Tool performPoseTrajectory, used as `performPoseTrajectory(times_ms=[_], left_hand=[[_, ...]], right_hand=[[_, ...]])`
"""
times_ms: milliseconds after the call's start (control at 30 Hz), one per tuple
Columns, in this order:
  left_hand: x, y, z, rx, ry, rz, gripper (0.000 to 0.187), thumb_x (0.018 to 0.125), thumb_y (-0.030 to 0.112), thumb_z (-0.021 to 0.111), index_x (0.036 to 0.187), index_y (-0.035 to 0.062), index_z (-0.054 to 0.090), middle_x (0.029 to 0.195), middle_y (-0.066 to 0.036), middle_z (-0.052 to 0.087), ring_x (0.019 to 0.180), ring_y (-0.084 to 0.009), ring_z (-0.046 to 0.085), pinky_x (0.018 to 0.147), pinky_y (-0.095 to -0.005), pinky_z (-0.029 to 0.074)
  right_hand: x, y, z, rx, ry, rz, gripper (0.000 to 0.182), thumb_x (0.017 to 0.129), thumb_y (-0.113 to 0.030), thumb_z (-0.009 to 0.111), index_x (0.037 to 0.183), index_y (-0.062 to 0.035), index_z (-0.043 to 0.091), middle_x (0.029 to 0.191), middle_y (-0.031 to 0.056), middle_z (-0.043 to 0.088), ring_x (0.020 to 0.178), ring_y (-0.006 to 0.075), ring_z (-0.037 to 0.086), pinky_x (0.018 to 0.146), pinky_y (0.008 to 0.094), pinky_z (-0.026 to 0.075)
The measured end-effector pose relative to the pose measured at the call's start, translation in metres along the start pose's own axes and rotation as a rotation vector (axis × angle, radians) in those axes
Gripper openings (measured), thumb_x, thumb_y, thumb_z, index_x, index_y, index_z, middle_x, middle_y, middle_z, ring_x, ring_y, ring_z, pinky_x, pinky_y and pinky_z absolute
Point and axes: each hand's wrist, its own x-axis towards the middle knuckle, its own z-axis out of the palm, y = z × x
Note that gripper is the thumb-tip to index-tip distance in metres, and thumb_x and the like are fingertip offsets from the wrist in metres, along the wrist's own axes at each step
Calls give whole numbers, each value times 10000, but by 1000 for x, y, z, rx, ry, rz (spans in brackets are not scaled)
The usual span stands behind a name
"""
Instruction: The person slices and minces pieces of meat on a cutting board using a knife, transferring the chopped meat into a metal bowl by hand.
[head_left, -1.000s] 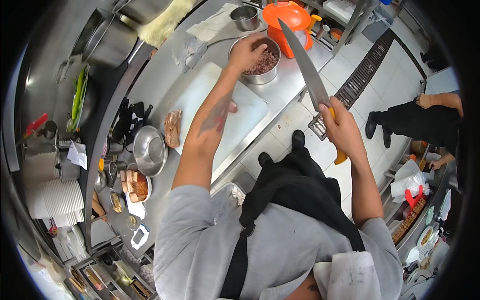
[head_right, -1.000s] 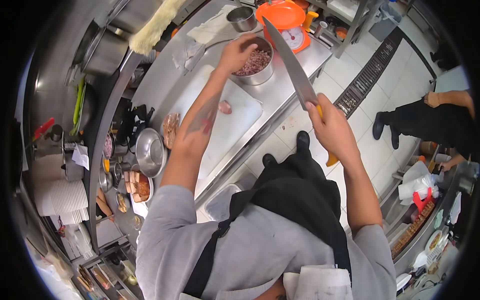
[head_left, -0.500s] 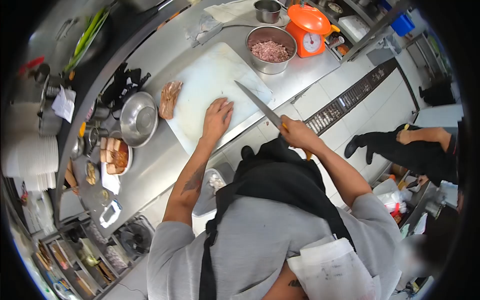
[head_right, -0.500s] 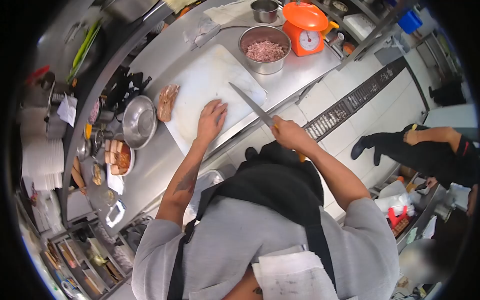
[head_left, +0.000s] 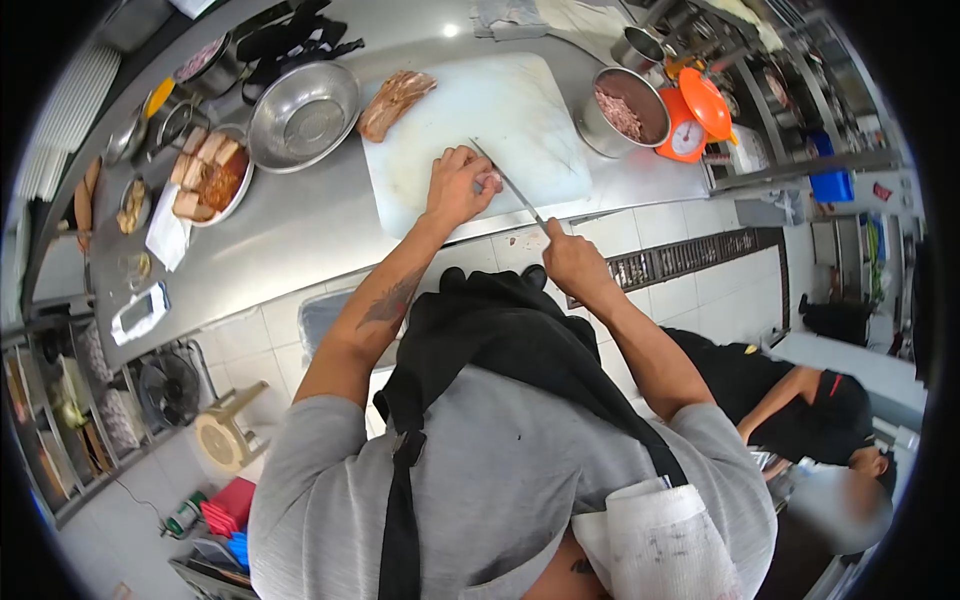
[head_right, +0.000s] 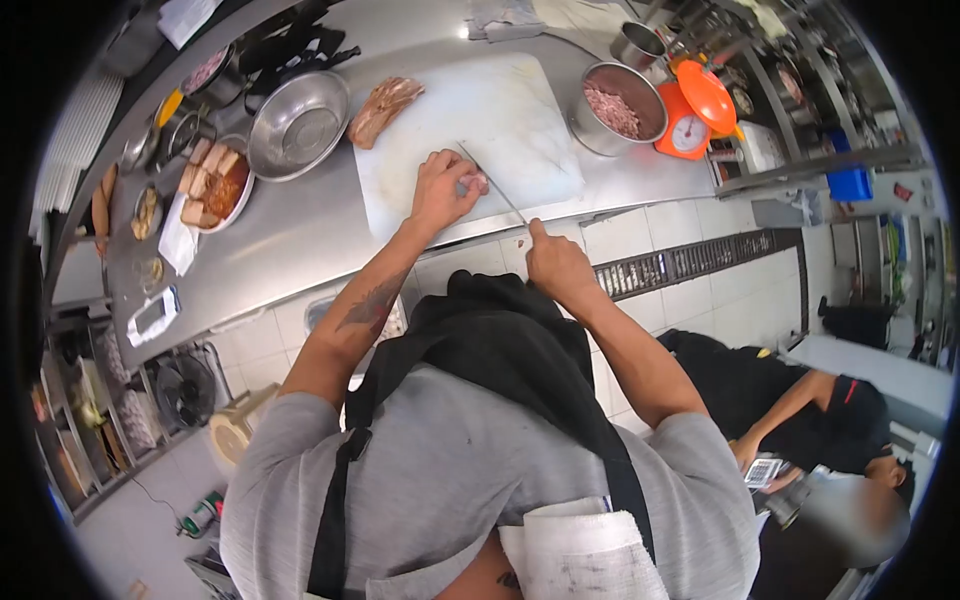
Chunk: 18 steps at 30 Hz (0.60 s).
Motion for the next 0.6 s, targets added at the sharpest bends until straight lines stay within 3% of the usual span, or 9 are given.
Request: performPoseTrajectory(times_ms=[167, 267, 433, 600], left_hand=[[-2, -12, 7, -3, 17, 25, 137, 788, 223, 778, 910, 164, 758, 995, -29, 627, 1011, -259, 567, 863, -431, 438], [-6, -15, 10, -9, 11, 49, 133, 784, 220, 777, 907, 173, 756, 995, -23, 627, 1001, -254, 565, 864, -431, 434], [-3, -7, 6, 28, 87, 42, 118, 781, 216, 782, 889, 183, 750, 955, -1, 623, 990, -235, 571, 864, -433, 424], [-7, -3, 3, 32, -16, -11, 81, 802, 215, 774, 878, 205, 751, 908, 13, 616, 940, -218, 600, 841, -425, 414]], right_hand=[[-17, -1, -12, -19, -96, 57, 286, 974, -127, 515, 1207, 37, 493, 777, 373, 672, 770, 574, 676, 752, 684, 521], [7, 11, 19, 78, -18, -2, 301, 977, -135, 521, 1221, 40, 490, 779, 375, 670, 775, 576, 673, 744, 677, 524], [10, 2, -5, 19, 0, -23, 304, 976, -133, 521, 1221, 45, 491, 792, 371, 674, 776, 580, 669, 746, 667, 527], [-16, -2, -22, -32, -123, 34, 328, 968, -123, 513, 1255, 34, 490, 800, 365, 680, 782, 585, 672, 755, 668, 528]])
